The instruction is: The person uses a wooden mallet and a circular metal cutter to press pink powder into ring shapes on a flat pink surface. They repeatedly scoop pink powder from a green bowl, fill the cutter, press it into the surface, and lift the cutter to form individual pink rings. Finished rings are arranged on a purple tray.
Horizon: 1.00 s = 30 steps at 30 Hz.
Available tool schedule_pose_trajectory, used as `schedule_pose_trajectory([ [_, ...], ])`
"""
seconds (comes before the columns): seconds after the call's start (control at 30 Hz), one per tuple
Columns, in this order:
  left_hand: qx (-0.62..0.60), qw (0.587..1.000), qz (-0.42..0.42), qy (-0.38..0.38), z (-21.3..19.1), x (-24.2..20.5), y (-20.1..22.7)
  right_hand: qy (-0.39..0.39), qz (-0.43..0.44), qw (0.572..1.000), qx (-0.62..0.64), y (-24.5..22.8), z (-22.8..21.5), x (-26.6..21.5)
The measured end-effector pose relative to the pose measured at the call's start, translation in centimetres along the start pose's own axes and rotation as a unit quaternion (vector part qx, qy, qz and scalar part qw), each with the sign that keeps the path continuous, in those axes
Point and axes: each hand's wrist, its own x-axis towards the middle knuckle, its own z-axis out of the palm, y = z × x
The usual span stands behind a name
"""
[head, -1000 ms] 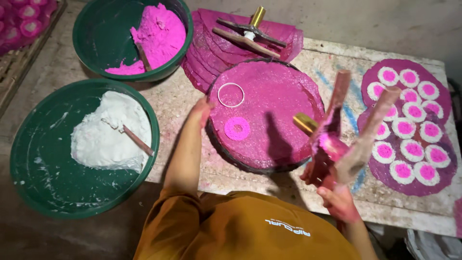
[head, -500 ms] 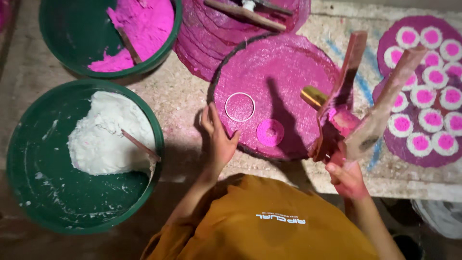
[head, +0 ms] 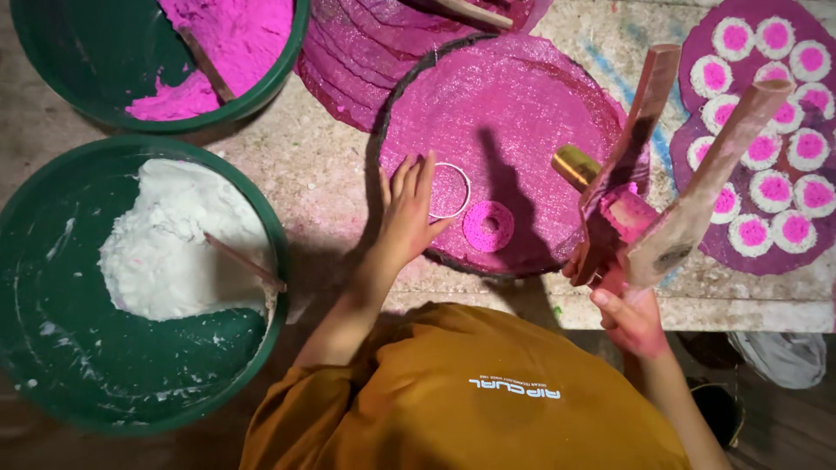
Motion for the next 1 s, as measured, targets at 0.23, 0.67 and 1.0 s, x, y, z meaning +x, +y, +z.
schedule_pose_trajectory([
  [0.23,-0.030,0.997,-0.046,-0.051,-1.0,0.7,1.5,-0.009,0.045,0.998,-0.048,1.1,-1.1,0.7],
  [0.67,-0.912,0.360,0.178,-0.084,-6.2,7.4,3.4,-0.360,0.361,0.858,-0.069,-4.8,-1.3,12.0],
  [1.0,-0.963,0.224,0.147,0.017,-1.6,10.7,-0.5,-0.291,0.413,0.820,-0.270,-6.4,1.0,17.7],
])
